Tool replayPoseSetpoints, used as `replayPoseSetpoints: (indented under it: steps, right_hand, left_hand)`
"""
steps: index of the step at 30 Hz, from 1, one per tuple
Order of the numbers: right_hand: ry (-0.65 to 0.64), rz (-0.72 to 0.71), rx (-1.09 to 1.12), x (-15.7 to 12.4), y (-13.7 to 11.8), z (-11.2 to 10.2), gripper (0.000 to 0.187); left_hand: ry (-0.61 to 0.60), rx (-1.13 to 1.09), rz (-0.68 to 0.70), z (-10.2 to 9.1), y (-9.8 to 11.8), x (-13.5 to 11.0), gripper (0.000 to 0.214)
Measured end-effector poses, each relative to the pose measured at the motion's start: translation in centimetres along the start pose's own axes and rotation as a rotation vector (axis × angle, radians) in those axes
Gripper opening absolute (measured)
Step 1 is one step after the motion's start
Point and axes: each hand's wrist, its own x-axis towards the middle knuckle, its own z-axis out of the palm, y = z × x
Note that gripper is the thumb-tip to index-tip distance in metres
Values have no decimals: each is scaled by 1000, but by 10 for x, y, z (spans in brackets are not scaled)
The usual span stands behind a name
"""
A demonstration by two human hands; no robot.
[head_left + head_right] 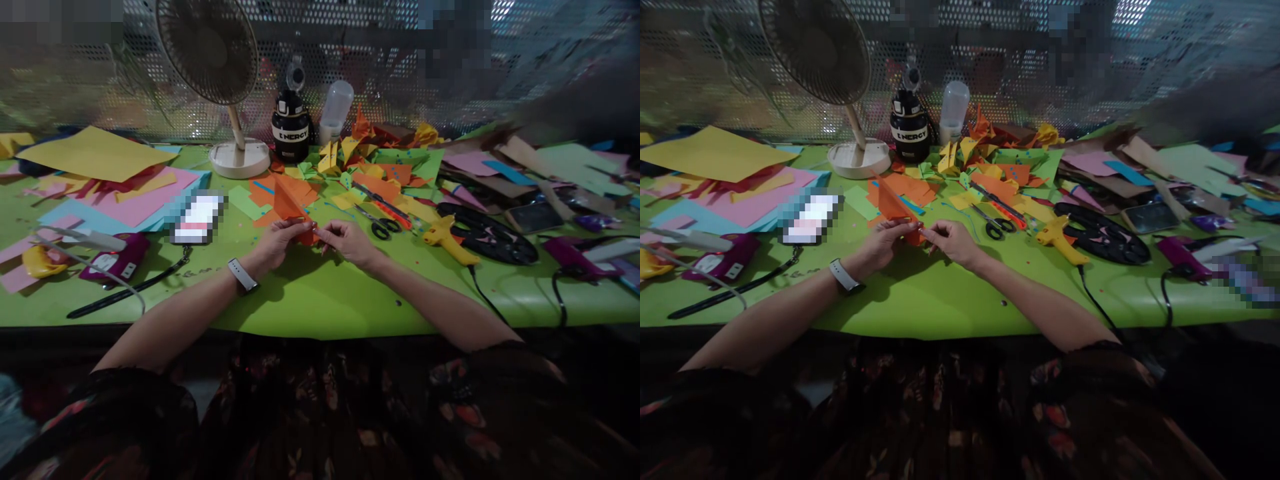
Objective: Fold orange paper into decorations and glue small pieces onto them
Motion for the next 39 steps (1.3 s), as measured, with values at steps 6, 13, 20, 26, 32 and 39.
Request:
replayPoseSetpoints:
  steps: [6, 13, 20, 26, 32, 39]
  right_hand:
    - [-88, 85, 137, -1, 0, -7, 37]
    - [-246, 163, 226, -4, -4, -11, 17]
    - [-288, 162, 255, -5, -4, -11, 19]
    - [-370, 201, 251, -6, -6, -13, 26]
    - [-511, 296, 276, -4, -2, -17, 31]
    - [-564, 288, 291, -1, 1, -21, 28]
  left_hand:
    - [-40, -10, -36, -3, 4, 1, 16]
    - [-165, -22, -109, -17, -1, 10, 11]
    - [-223, -29, -138, -15, 2, 6, 11]
    - [-190, 10, -169, -15, 3, 4, 14]
    - [-243, 74, -151, -15, 3, 3, 12]
    - [-252, 85, -178, -12, 5, 5, 16]
